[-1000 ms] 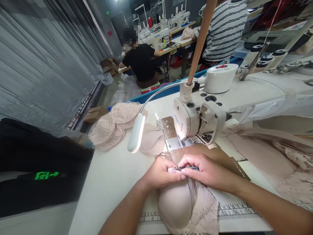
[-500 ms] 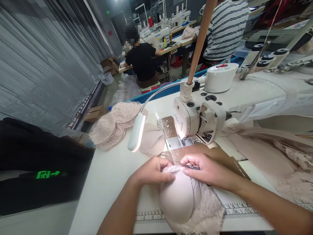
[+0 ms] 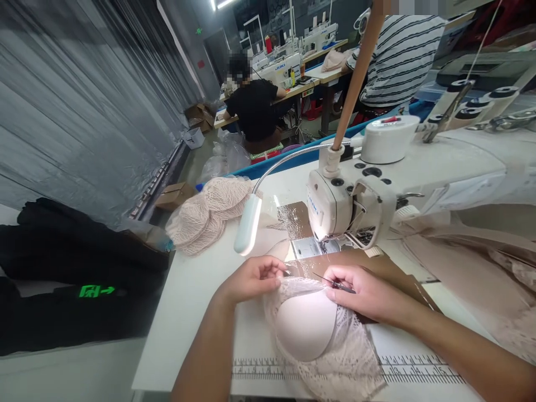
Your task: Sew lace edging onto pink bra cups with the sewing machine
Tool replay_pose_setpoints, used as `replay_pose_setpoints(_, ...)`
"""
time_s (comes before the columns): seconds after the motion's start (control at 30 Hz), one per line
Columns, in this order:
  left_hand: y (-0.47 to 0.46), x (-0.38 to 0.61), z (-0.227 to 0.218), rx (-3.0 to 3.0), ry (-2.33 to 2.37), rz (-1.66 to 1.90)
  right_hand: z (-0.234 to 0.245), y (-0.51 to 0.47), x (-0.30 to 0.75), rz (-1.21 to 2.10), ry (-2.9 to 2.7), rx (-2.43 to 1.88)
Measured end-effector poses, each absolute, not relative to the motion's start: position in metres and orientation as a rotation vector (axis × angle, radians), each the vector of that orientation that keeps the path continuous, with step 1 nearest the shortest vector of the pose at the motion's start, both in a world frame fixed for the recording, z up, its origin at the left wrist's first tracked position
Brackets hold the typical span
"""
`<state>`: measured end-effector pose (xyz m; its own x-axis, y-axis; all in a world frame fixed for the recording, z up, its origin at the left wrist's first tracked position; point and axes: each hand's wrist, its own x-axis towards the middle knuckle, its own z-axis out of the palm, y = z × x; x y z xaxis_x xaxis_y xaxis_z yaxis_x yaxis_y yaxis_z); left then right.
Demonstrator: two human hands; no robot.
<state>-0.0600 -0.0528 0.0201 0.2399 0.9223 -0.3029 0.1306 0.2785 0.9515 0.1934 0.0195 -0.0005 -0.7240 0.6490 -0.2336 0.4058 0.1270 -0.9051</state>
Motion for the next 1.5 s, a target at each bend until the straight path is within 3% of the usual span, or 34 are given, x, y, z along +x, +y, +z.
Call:
replay_pose_setpoints(0.23,-0.052,-0.057,0.017,1.149,1.121,0.799,-0.006,0.025,0.192,1.619,-2.208,-1.018)
replay_pose_setpoints(0.43,-0.051,-0.038,0.007,1.186,1.041,0.837,-0.003,0.028,0.181,1.125,-2.427,-0.899)
replay_pose_setpoints(0.67,-0.057,-0.026,0.022,1.392,1.315,0.987,-0.007,0.020,0.176,1.385,-2.336,-0.754)
replay_pose_setpoints(0.77,-0.068,-0.038,0.040,1.413,1.536,0.794,-0.003,0.019,0.182,1.503,-2.282,-0.698)
replay_pose_setpoints(0.87,-0.078,-0.042,0.044,1.305,1.430,0.558,0.004,0.016,0.187,1.627,-2.228,-0.677)
replay_pose_setpoints(1.0,-0.076,-0.022,0.026,1.115,1.120,0.666,0.011,0.010,0.188,1.781,-2.146,-0.639)
replay_pose_setpoints(1.17,-0.063,0.004,0.008,0.868,1.140,0.896,0.010,0.010,0.191,1.693,-2.140,-0.686)
replay_pose_setpoints(1.5,-0.064,0.010,0.003,0.933,1.118,1.043,-0.002,0.029,0.203,1.576,-2.142,-0.696)
